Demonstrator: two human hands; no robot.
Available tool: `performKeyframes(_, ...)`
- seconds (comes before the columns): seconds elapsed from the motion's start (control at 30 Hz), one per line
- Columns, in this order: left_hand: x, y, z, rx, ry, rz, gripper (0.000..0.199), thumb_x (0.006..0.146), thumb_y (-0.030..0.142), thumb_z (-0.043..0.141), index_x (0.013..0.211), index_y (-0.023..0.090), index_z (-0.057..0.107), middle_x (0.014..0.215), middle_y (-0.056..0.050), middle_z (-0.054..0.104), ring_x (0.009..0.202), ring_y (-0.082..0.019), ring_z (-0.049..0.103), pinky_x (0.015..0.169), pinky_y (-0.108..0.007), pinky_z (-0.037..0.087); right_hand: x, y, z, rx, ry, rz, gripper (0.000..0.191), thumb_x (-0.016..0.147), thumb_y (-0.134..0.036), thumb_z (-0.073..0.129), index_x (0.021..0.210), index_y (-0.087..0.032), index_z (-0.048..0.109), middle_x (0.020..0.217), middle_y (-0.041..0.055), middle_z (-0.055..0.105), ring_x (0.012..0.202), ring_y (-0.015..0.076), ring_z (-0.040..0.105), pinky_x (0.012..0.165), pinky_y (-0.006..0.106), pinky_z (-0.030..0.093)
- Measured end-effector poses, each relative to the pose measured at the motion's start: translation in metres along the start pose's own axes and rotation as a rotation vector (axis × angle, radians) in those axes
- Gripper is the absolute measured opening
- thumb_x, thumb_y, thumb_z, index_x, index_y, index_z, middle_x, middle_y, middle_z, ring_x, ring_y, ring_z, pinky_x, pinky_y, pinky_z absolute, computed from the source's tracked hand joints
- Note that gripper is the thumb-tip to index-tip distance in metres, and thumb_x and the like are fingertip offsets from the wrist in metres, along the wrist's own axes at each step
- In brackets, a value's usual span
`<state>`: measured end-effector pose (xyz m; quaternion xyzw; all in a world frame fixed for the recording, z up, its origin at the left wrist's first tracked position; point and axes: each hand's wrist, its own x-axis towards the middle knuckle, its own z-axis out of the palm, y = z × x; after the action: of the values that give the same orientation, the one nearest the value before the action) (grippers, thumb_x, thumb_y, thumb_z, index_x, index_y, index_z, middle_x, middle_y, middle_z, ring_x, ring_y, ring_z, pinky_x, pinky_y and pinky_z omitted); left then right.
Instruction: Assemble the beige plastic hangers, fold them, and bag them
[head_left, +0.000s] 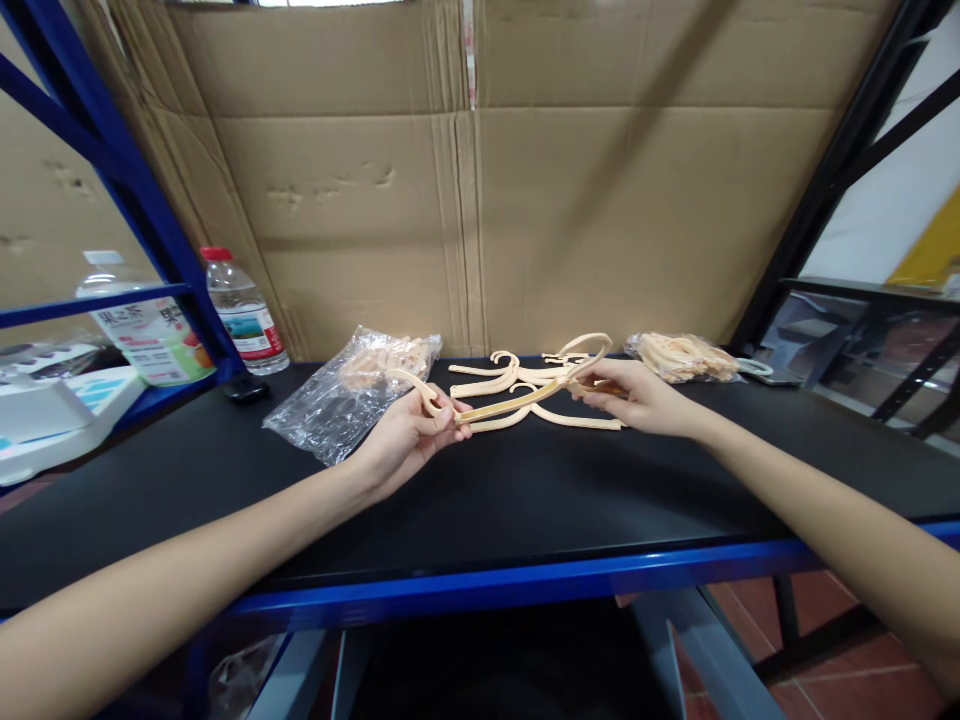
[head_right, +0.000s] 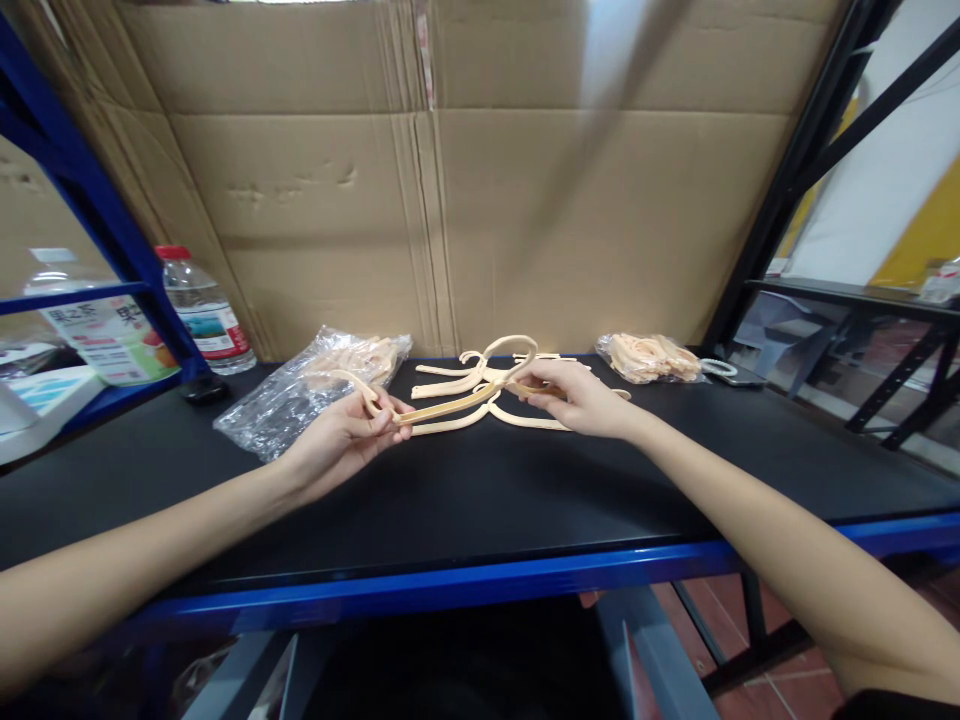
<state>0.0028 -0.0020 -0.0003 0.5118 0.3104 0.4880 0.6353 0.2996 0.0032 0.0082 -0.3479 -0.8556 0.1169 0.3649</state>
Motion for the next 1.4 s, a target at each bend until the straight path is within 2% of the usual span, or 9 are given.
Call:
performKeyframes(0.2, 0.0004, -0.0013, -0.0001, -0.023, 0.026, 0.011, 0.020, 0.071, -0.002, 0.056, 0.068, 0.014, 0.045, 0.072, -0.003, 0.062, 0.055, -0.009, 0.056, 0.056, -0.020, 0.047, -0.0007, -0.0053, 0.0045, -0.016, 0.005, -0.090, 0.022, 0.085, -0.021, 0.053, 0.104, -0.020, 0.064, 0.095, 0.0071, 0.068, 0.086, 0.0203, 0.063, 0.076, 0.035, 0.052)
performKeyframes(0.33, 0.0010, -0.0001, -0.0012, -0.011, 0.033, -0.004, 0.018, 0.072, 0.001, 0.059, 0.068, 0.014, 0.047, 0.076, -0.004, 0.063, 0.060, -0.011, 0.059, 0.062, -0.022, 0.050, -0.0005, -0.0045, 0.0034, -0.065, 0.020, -0.092, 0.022, 0.086, -0.022, 0.052, 0.104, -0.021, 0.064, 0.096, 0.0072, 0.068, 0.087, 0.0209, 0.063, 0.077, 0.036, 0.051)
performKeyframes(0.53, 0.0014, 0.0002, -0.0040, -0.012, -0.034, 0.005, 0.017, 0.074, 0.004, 0.062, 0.068, 0.013, 0.049, 0.081, -0.005, 0.065, 0.066, -0.012, 0.062, 0.069, -0.025, 0.052, 0.0001, -0.0001, 0.0007, -0.107, 0.056, -0.078, 0.020, 0.085, -0.024, 0.053, 0.100, -0.020, 0.065, 0.093, 0.0072, 0.068, 0.083, 0.0205, 0.063, 0.072, 0.034, 0.051)
performKeyframes(0.77, 0.0019, -0.0018, -0.0066, 0.003, -0.071, 0.050, 0.018, 0.071, 0.002, 0.062, 0.068, 0.013, 0.048, 0.076, -0.004, 0.064, 0.061, -0.011, 0.060, 0.062, -0.021, 0.049, -0.0004, -0.0019, 0.0012, -0.130, 0.053, -0.127, 0.019, 0.085, -0.020, 0.051, 0.100, -0.018, 0.063, 0.096, 0.0080, 0.068, 0.086, 0.0198, 0.063, 0.075, 0.033, 0.051)
performKeyframes(1.1, 0.0005, 0.0008, -0.0024, 0.031, 0.019, 0.045, 0.023, 0.064, -0.004, 0.058, 0.070, 0.014, 0.044, 0.073, -0.004, 0.066, 0.057, -0.011, 0.060, 0.058, -0.021, 0.048, -0.0001, -0.0078, 0.0028, -0.102, 0.061, -0.150, 0.022, 0.085, -0.016, 0.051, 0.104, -0.018, 0.062, 0.097, 0.0075, 0.067, 0.087, 0.0179, 0.063, 0.076, 0.031, 0.052)
performKeyframes(1.27, 0.0011, -0.0004, -0.0040, 0.040, 0.052, 0.050, 0.023, 0.063, -0.005, 0.055, 0.069, 0.014, 0.044, 0.071, -0.002, 0.065, 0.056, -0.011, 0.060, 0.058, -0.021, 0.049, -0.0013, -0.0039, 0.0069, -0.064, 0.030, -0.127, 0.022, 0.086, -0.015, 0.049, 0.103, -0.017, 0.062, 0.095, 0.0078, 0.066, 0.084, 0.0178, 0.062, 0.071, 0.031, 0.053)
performKeyframes(1.4, 0.0031, -0.0042, -0.0053, 0.034, 0.106, 0.036, 0.024, 0.063, -0.007, 0.052, 0.069, 0.015, 0.043, 0.067, -0.001, 0.063, 0.054, -0.010, 0.059, 0.056, -0.020, 0.048, -0.0020, -0.0062, 0.0097, -0.127, 0.010, -0.185, 0.023, 0.086, -0.013, 0.047, 0.102, -0.019, 0.062, 0.094, 0.0073, 0.066, 0.085, 0.0184, 0.061, 0.074, 0.032, 0.051)
